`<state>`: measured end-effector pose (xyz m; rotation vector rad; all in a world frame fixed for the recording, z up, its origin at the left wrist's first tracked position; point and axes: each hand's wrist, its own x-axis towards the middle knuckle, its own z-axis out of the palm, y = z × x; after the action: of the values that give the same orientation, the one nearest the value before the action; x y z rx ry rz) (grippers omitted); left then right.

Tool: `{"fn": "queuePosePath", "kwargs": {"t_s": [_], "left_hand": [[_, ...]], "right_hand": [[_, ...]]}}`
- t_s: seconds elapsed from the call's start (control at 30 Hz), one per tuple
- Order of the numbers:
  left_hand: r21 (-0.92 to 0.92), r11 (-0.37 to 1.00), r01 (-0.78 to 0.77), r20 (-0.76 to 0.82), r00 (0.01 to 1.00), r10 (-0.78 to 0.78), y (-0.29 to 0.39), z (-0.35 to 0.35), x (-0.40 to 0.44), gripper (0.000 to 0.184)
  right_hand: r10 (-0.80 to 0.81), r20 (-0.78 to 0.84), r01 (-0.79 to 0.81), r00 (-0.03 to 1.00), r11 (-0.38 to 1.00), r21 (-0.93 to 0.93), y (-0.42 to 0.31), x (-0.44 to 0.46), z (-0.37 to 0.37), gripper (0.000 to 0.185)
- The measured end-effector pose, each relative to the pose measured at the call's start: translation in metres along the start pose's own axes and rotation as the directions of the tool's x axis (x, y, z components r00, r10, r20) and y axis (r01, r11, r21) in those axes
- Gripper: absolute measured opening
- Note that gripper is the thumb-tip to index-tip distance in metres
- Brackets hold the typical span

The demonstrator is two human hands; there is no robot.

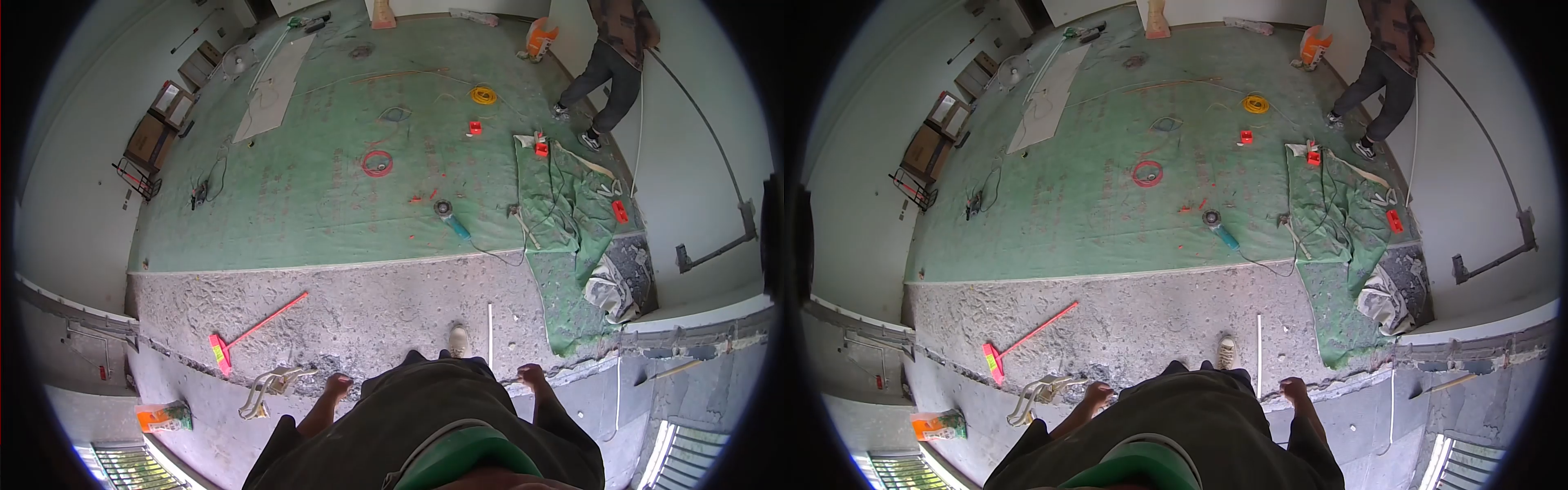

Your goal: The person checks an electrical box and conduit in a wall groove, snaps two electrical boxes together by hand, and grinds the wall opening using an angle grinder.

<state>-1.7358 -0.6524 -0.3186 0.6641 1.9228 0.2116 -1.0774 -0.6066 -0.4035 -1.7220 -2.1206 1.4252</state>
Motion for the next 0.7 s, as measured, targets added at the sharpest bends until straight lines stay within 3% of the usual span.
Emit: {"fn": "queuePosePath", "kwargs": {"t_s": [0.03, 0.07, 0.1, 0.13, 0.2, 0.27, 0.33, 0.37, 0.43, 0.47, 0.6, 0.7], "left_hand": [[-0.049, 0.997, 0.052, -0.013, 0.999, -0.053, 0.017, 0.002, -0.008, 0.023], [-0.099, 0.99, 0.104, -0.023, 0.994, -0.107, 0.034, 0.005, -0.017, 0.023], [-0.061, 0.994, 0.093, -0.05, 0.994, -0.096, 0.047, 0.007, -0.024, 0.024], [-0.058, 0.994, 0.096, -0.055, 0.994, -0.099, 0.051, 0.011, -0.026, 0.024], [-0.014, 1.0, -0.018, -0.094, 0.995, 0.016, 0.042, 0.019, -0.015, 0.026], [-0.004, 1.0, -0.007, -0.101, 0.995, 0.007, 0.048, 0.026, -0.017, 0.025], [0.037, 0.998, 0.041, -0.059, 0.997, -0.039, 0.047, 0.031, -0.013, 0.023], [0.001, 1.0, 0.011, -0.06, 0.998, -0.011, 0.046, 0.033, -0.012, 0.022], [0.005, 1.0, 0.03, -0.045, 0.999, -0.03, 0.053, 0.033, -0.014, 0.022], [0.009, 0.999, 0.046, -0.028, 0.999, -0.045, 0.057, 0.033, -0.014, 0.021], [-0.063, 0.996, 0.068, -0.047, 0.996, -0.071, 0.08, 0.03, -0.019, 0.02], [-0.149, 0.983, 0.103, 0.022, 0.995, -0.101, 0.105, 0.026, -0.031, 0.018]], "right_hand": [[0.313, -0.073, -0.243, 0.947, 0.846, 0.474, -0.009, 0.007, -0.014, 0.018], [0.573, 0.036, -0.447, 0.819, 0.597, 0.666, -0.014, 0.014, -0.027, 0.022], [0.548, -0.062, -0.404, 0.834, 0.682, 0.609, -0.003, 0.018, -0.03, 0.022], [0.546, -0.056, -0.404, 0.836, 0.681, 0.611, 0.014, 0.02, -0.03, 0.022], [0.413, -0.243, -0.373, 0.878, 0.907, 0.193, 0.039, 0.023, -0.033, 0.017], [0.44, -0.312, -0.431, 0.842, 0.896, 0.101, 0.017, 0.011, -0.046, 0.014], [0.463, -0.253, -0.498, 0.85, 0.862, -0.095, 0.015, 0.005, -0.048, 0.011], [0.463, -0.251, -0.498, 0.85, 0.862, -0.094, 0.013, 0.003, -0.049, 0.011], [0.24, 0.02, -0.199, 0.971, 0.844, -0.497, 0.012, -0.004, -0.048, 0.015], [0.156, 0.188, 0.0, 0.97, 0.77, -0.638, 0.011, -0.005, -0.047, 0.018], [0.148, 0.298, 0.071, 0.943, 0.784, -0.616, 0.035, 0.003, -0.024, 0.021], [0.233, 0.192, -0.087, 0.953, 0.822, -0.563, 0.089, 0.023, 0.016, 0.021]]}}
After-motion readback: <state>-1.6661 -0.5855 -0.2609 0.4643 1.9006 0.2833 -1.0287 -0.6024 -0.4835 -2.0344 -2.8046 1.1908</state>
